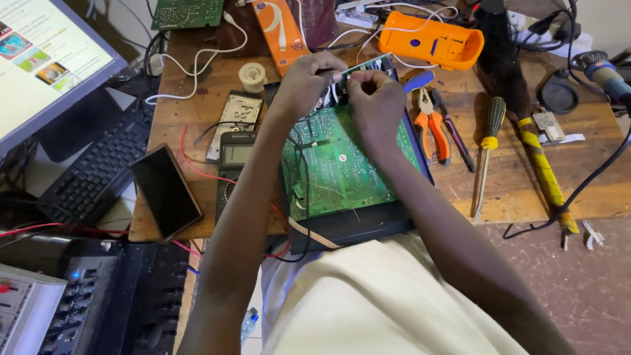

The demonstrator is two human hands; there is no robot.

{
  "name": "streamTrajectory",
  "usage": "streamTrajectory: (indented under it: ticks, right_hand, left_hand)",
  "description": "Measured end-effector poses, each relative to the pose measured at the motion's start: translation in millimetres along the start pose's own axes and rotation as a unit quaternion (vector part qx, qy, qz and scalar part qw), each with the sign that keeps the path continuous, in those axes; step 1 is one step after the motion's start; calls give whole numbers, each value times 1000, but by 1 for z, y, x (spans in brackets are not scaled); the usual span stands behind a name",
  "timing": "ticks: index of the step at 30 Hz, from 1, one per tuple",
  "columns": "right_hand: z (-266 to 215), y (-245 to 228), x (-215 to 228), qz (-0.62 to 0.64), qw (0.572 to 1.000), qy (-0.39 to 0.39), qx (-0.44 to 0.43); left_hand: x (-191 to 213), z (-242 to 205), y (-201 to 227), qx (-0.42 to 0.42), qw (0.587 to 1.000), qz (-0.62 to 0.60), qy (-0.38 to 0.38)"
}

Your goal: Soldering and repairing components on a green printed circuit board using a soldering iron and pliers.

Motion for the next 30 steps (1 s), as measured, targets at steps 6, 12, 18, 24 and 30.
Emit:
streamTrajectory:
  ticks: [6,12,18,24,30]
  right_hand:
    - [9,14,-1,61,994,10,-87]
    - [18,20,-3,63,995,24,-70]
    - [24,30,-5,94,988,43,-113]
    - [14,19,-4,77,986,29,-144]
    - [13,10,-1,62,993,-14,-96]
  left_hand:
    - [-1,0,-3,-8,1000,-13,-3]
    - [-3,1,-1,-24,999,-5,-20]
    - [-2,8,-17,-49,999,2,-9]
    - [0,9,-19,-63,998,25,-8]
    - [1,7,-18,-37,999,22,-3]
Point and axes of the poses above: each hand's wrist, its own z-axis towards the middle knuckle, its own x-axis out of the back of the hand, y = z × x, the point moved 9 cm from there along z, towards the middle knuckle, and after that the axes turned 14 degrees about -x, right-handed, at the moved point
